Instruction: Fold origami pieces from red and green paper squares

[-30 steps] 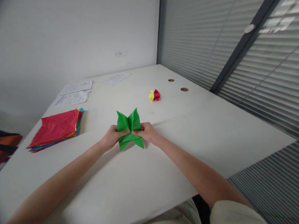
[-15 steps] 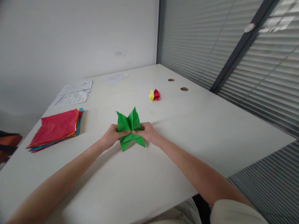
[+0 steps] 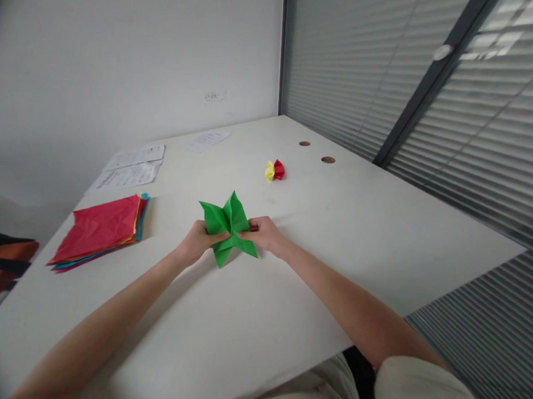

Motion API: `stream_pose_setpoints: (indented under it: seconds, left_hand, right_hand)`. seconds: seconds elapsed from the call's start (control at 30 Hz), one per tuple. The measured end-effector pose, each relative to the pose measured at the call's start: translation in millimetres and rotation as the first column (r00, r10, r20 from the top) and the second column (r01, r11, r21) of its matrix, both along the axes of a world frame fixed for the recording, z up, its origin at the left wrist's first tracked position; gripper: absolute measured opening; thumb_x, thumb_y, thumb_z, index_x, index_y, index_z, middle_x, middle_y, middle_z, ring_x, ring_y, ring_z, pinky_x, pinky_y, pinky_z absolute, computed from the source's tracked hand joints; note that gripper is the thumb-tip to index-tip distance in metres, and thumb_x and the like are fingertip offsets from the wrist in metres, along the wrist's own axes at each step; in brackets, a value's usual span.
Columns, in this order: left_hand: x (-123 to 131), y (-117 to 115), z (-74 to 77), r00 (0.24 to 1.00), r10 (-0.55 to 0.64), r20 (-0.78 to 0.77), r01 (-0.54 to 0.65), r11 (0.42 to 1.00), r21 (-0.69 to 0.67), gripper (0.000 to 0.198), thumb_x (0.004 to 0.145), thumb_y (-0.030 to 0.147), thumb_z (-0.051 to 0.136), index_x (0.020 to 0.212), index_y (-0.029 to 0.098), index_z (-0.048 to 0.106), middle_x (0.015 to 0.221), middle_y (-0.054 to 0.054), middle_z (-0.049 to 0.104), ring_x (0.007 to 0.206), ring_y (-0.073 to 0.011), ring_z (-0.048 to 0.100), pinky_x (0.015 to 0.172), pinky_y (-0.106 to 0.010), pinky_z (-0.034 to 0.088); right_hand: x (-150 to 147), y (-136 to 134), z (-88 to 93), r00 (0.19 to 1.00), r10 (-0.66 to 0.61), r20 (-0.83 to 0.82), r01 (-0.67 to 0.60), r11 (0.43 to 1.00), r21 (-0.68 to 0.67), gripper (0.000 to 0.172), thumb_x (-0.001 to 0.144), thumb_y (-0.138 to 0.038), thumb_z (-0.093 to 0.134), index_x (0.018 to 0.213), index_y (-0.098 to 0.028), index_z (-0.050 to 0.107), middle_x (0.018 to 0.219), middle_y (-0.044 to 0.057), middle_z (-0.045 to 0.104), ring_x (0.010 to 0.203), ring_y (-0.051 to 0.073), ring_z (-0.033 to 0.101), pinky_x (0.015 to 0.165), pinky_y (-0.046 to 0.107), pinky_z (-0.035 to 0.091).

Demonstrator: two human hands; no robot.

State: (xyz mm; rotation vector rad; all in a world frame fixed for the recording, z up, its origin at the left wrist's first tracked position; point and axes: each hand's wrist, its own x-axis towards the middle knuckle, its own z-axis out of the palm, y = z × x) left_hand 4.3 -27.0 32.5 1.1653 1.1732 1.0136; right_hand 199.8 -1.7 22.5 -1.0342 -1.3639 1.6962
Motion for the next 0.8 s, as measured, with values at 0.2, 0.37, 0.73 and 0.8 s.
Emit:
stream_pose_setpoints:
  seconds: [0.2, 0.37, 0.73, 0.8]
  left_hand:
    - [0.1, 0.0, -1.7, 1.000, -0.026, 0.014, 0.026, 1.000, 0.006, 0.035, 0.052, 0.033, 0.088, 0.073, 0.010, 0.072, 0.072, -0.006, 0.072, 0.062, -0.0162, 0.063, 0.063, -0.029, 0.051]
    - [1.5, -1.3, 0.7, 0.996, -0.083, -0.026, 0.082, 0.995, -0.049, 0.037, 0.053, 0.030, 0.087, 0.082, 0.011, 0.073, 0.074, -0.005, 0.072, 0.062, -0.0149, 0.063, 0.059, -0.026, 0.050]
    - [-5.3, 3.3, -2.1, 0.987, -0.161, -0.026, 0.158, 0.985, -0.070, 0.034, 0.055, 0.033, 0.085, 0.075, 0.009, 0.071, 0.070, -0.006, 0.070, 0.057, -0.0123, 0.060, 0.055, -0.024, 0.048]
    - [-6.8, 4.2, -1.8, 0.984, -0.174, -0.027, 0.171, 0.982, -0.087, 0.034, 0.056, 0.033, 0.085, 0.077, 0.010, 0.072, 0.072, -0.006, 0.071, 0.059, -0.0134, 0.062, 0.058, -0.026, 0.051]
  right_hand:
    - [1.3, 0.1, 0.7, 0.999, -0.004, 0.054, 0.004, 1.000, 0.008, 0.036, 0.052, -0.036, 0.088, 0.076, -0.014, 0.074, 0.073, 0.005, 0.075, 0.069, 0.019, 0.069, 0.070, 0.032, 0.055]
    - [4.1, 1.7, -2.5, 0.996, -0.008, 0.085, 0.005, 0.999, 0.040, 0.036, 0.055, -0.041, 0.086, 0.074, -0.014, 0.073, 0.070, 0.004, 0.074, 0.064, 0.018, 0.067, 0.064, 0.029, 0.054]
    - [4.4, 4.3, -3.9, 0.997, -0.020, 0.074, 0.017, 0.999, 0.044, 0.035, 0.056, -0.040, 0.084, 0.076, -0.014, 0.073, 0.074, 0.006, 0.074, 0.068, 0.020, 0.068, 0.066, 0.031, 0.054]
    - [5.5, 5.3, -3.6, 0.996, -0.038, 0.083, 0.034, 0.998, 0.053, 0.034, 0.055, -0.040, 0.084, 0.073, -0.014, 0.073, 0.072, 0.005, 0.073, 0.067, 0.019, 0.067, 0.064, 0.030, 0.053]
